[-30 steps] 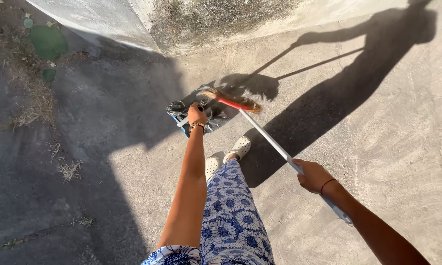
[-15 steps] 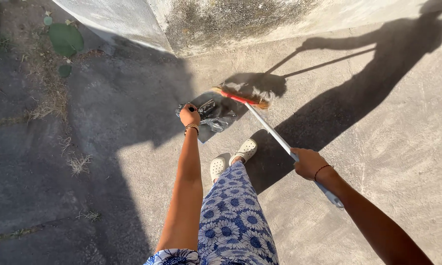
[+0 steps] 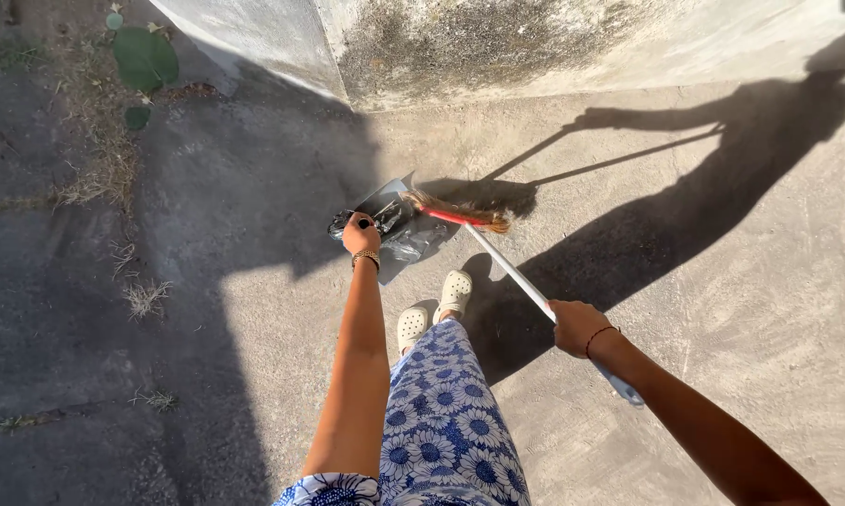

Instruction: A person uses a broom and dustpan to sweep debris on an outdoor paved path and empties it into a trash bin.

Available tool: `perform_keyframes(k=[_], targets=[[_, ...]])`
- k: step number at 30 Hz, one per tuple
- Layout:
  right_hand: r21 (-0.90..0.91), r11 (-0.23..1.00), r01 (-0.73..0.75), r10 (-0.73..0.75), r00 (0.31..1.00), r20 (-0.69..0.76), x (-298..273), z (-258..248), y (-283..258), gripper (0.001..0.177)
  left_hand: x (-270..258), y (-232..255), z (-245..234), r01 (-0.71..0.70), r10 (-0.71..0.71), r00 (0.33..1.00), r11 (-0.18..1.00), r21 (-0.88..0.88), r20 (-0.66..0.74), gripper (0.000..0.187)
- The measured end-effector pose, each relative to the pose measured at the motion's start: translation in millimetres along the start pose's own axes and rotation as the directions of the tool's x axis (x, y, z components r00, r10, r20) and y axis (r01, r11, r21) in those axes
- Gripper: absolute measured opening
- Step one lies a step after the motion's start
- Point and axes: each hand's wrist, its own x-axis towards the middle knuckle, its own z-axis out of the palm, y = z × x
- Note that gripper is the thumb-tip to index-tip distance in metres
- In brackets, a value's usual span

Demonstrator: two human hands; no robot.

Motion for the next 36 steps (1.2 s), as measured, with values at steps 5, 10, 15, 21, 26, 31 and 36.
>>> perform_keyframes(k=[5,10,15,21,26,31,36], targets=[[0.036,0.999,-0.016,0.016,1.000,-0.003,-60,-54,-20,0.057,-12,-10,-45,0.129,-0.155,0.983,0.963,-0.238,-0.094,0.014],[0.162,0.979,0.127,-0.108,0.986,-0.124,-25,-90,-38,0.054,-3,-56,-61,0.092,-0.228,0.964,0.771,-0.630,-0.138,0.017],[0.395,0.886,0.241,-0.194,0.969,-0.155,-12,-138,-95,0.048,-15,-66,-101,0.075,-0.326,0.945,0.302,-0.950,-0.029,0.032],[0.397,0.796,0.457,-0.415,0.890,-0.191,30,-167,-172,0.046,-9,-57,-131,-0.056,-0.478,0.867,0.196,-0.979,-0.145,0.030],[0.330,0.783,0.527,-0.486,0.850,-0.205,52,-183,-275,0.049,23,-43,-159,-0.190,-0.550,0.799,0.150,-0.970,-0.241,0.031],[0.083,0.703,0.707,-0.658,0.690,-0.303,135,-178,-361,0.050,67,-42,-207,-0.274,-0.601,0.728,0.188,-0.943,-0.331,0.030],[0.012,0.646,0.763,-0.716,0.611,-0.337,168,-201,-492,0.049,138,-73,-263,-0.366,-0.609,0.680,0.201,-0.909,-0.408,0.028]])
